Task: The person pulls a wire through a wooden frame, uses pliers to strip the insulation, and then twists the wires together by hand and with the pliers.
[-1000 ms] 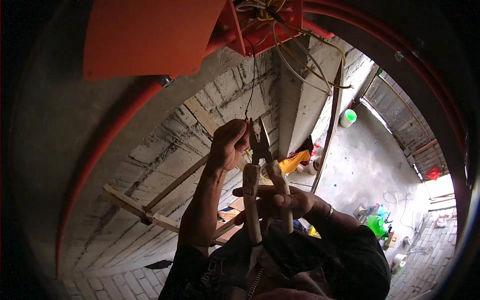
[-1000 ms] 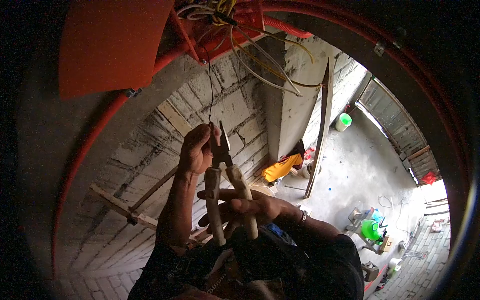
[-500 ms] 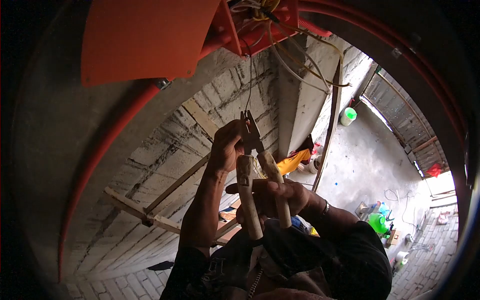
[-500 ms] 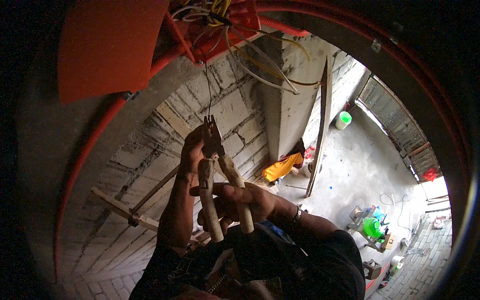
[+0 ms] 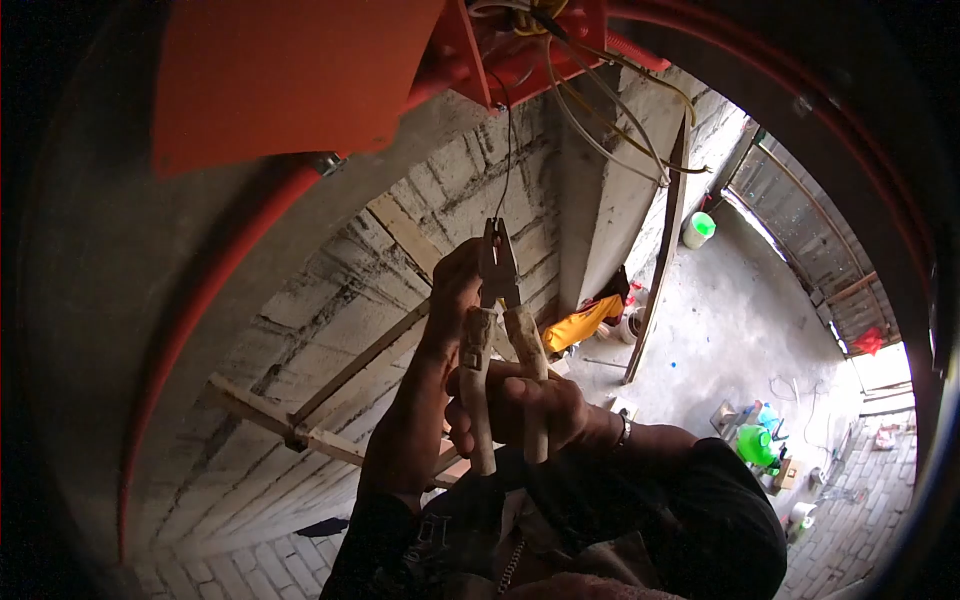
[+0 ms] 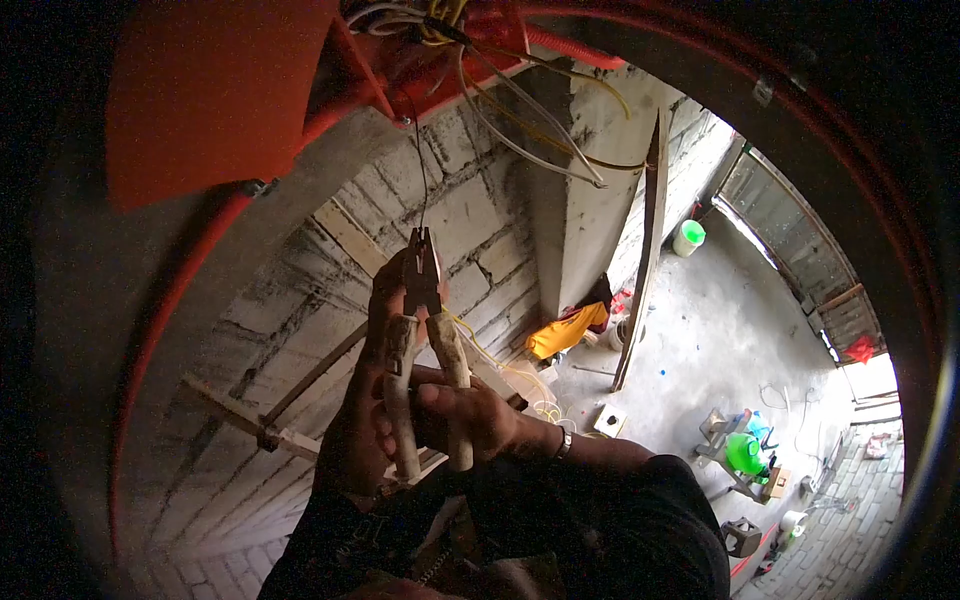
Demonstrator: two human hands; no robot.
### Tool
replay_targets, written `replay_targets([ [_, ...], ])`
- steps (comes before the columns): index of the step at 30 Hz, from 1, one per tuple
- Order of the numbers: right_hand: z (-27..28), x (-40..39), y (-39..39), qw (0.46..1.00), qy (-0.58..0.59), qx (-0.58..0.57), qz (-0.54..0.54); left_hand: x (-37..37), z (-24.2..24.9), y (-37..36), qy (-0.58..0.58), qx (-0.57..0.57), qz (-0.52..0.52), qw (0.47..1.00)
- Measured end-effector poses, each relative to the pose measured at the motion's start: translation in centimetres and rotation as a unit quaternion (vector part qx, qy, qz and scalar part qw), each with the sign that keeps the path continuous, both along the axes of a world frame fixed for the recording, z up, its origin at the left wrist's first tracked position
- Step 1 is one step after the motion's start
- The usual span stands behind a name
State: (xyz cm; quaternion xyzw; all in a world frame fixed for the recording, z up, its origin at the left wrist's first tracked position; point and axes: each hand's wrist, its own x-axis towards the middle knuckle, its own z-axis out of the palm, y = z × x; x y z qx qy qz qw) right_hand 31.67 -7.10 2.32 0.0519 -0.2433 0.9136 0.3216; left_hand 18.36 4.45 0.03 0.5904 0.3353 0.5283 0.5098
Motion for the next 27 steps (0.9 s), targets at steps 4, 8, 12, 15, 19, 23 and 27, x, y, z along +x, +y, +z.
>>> replay_targets([
  [4,1.6,-0.2,-0.5,0.996,-0.063,-0.017,-0.059,-0.9,-3.7,1.0,0.062,0.119,-0.024,0.991],
  [8,0.3,-1.0,-0.3,0.994,-0.069,0.000,-0.081,-0.1,-5.1,2.4,-0.339,-0.144,-0.259,0.893],
  [12,0.4,-0.9,-0.5,0.994,-0.069,0.010,-0.083,0.8,-5.1,2.0,-0.423,-0.146,-0.212,0.869],
  [15,0.8,-0.2,0.7,0.999,-0.026,0.015,-0.026,-1.0,-5.0,2.2,-0.149,-0.031,-0.099,0.983],
  [19,-0.1,1.3,0.9,0.996,-0.026,0.034,0.075,0.0,-0.9,0.1,-0.072,-0.043,-0.007,0.996],
  [23,-0.7,4.4,1.1,0.952,-0.116,0.244,0.146,0.2,2.7,-0.2,-0.101,-0.101,-0.013,0.990],
  [27,-3.6,5.5,-0.3,0.929,-0.225,0.254,0.149,0.5,3.1,0.5,-0.097,-0.071,-0.115,0.986],
])
